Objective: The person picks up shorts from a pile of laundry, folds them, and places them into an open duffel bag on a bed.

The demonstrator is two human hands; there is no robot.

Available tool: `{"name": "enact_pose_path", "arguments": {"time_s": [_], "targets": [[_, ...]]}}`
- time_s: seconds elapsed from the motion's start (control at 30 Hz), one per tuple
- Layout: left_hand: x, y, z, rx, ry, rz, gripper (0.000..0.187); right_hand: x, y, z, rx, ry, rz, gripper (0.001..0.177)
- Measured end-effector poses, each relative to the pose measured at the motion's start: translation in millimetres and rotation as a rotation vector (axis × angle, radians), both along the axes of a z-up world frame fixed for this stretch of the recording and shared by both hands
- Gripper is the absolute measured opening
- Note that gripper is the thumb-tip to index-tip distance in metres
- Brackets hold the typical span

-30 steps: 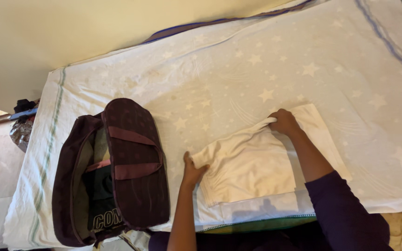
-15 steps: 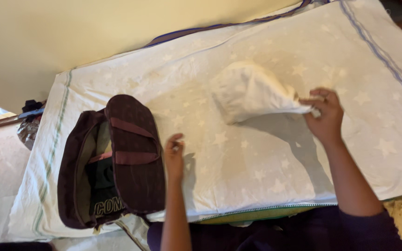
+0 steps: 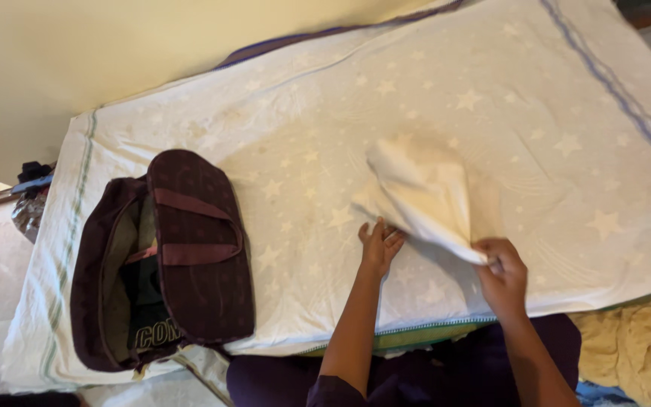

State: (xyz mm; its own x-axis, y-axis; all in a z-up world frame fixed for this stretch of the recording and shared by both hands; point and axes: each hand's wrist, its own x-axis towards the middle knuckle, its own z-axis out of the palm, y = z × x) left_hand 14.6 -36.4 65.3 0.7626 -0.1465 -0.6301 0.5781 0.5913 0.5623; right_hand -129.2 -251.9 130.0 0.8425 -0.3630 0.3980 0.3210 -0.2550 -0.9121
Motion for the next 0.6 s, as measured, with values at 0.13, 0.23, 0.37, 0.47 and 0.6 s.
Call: {"name": "enact_pose_path", "arguments": {"time_s": [0.13, 0.23, 0.37, 0.47, 0.6], "targets": [[22, -6, -9, 0.026, -0.017, 0.262, 0.083, -31, -18, 32, 0.106, 0.008, 0.067, 0.023], [41, 2, -59, 0.102, 0.004, 0.271, 0.082, -31, -39, 39, 0.109, 0.175, 0.035, 0.025], [113, 38, -52, -0.123, -0.282, 0.374, 0.050, 36, -75, 58, 0.016, 0.440, -0.061, 0.039], [164, 55, 31, -0.039, -0.457, 0.400, 0.053, 99, -73, 88, -0.169, 0.354, -0.163, 0.039], [157, 74, 179, -0.156, -0.690, 0.478, 0.067, 139, -54, 142, -0.215, -0.084, -0.237, 0.029]]}}
